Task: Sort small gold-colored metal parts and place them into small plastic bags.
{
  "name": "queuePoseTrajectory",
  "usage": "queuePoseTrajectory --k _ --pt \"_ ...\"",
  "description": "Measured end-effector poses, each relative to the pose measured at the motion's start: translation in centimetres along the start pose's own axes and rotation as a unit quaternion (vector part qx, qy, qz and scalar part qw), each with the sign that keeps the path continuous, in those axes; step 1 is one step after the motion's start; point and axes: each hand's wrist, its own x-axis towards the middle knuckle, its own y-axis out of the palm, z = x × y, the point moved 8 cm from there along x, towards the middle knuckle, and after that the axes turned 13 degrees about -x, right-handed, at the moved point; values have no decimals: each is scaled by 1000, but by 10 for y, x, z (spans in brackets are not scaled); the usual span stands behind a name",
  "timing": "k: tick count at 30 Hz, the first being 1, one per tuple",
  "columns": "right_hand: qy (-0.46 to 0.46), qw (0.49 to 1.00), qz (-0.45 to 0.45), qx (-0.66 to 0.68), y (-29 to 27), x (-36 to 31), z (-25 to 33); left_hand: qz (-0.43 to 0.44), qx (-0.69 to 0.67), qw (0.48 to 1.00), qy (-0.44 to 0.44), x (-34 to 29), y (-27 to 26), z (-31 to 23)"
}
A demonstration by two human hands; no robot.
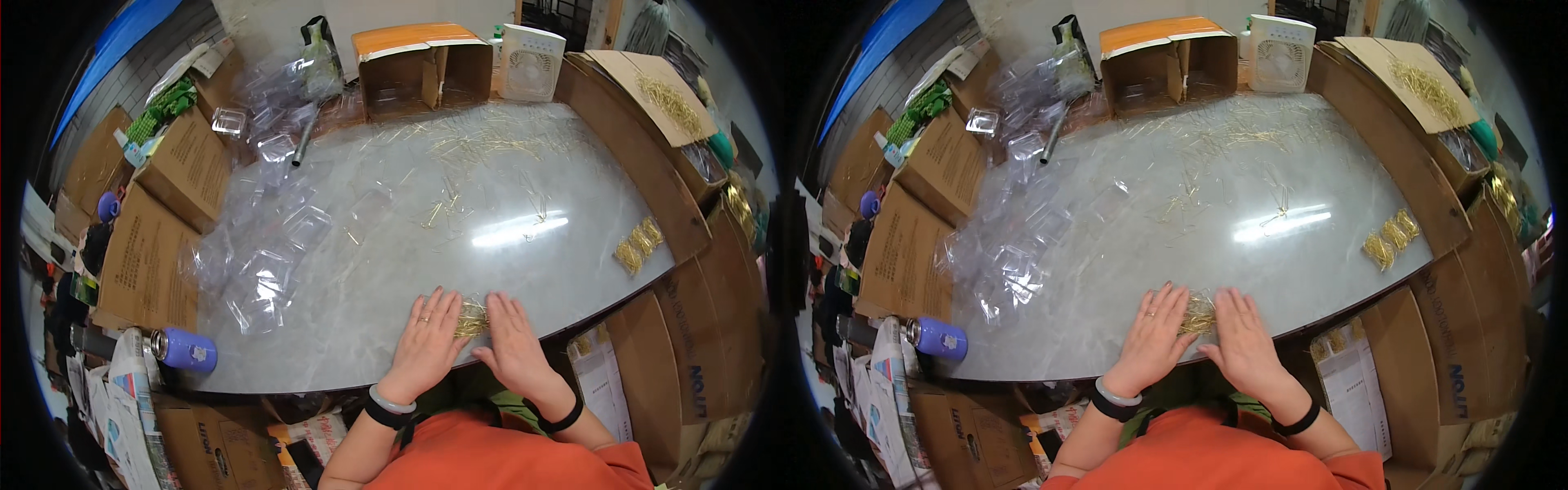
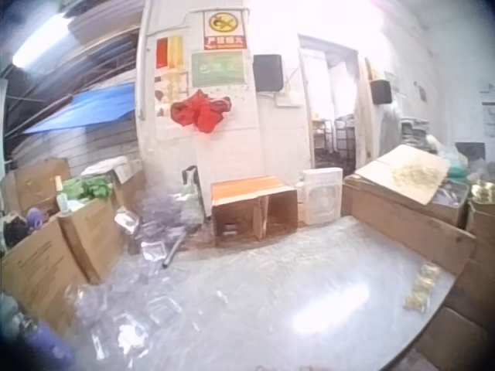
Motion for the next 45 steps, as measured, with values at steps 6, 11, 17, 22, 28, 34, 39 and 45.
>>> queuePoseTrajectory --k 6,11,17,22,28,34,39,45 --pt "-91 984 25 151 3 31 -4 -19 -28 999 -1 -2 -7 -1" --pt "-62 996 12 66 -15 40 -27 -23 -32 999 2 -1 -5 -1" --pt "-58 988 -13 143 -5 31 -41 -15 -23 1000 7 1 -4 -3" --pt "45 991 -72 100 -4 25 -33 -16 -23 1000 4 0 -5 -3" --pt "43 970 -53 234 13 21 11 -27 -52 998 1 -2 -3 2" --pt "-40 989 44 137 1 38 -11 -29 -129 990 -43 -7 -9 5" --pt "-141 980 63 123 4 47 0 -35 -160 986 -5 -8 -17 7" --pt "-143 978 83 126 20 44 4 -48 -145 986 -71 -29 -36 23"
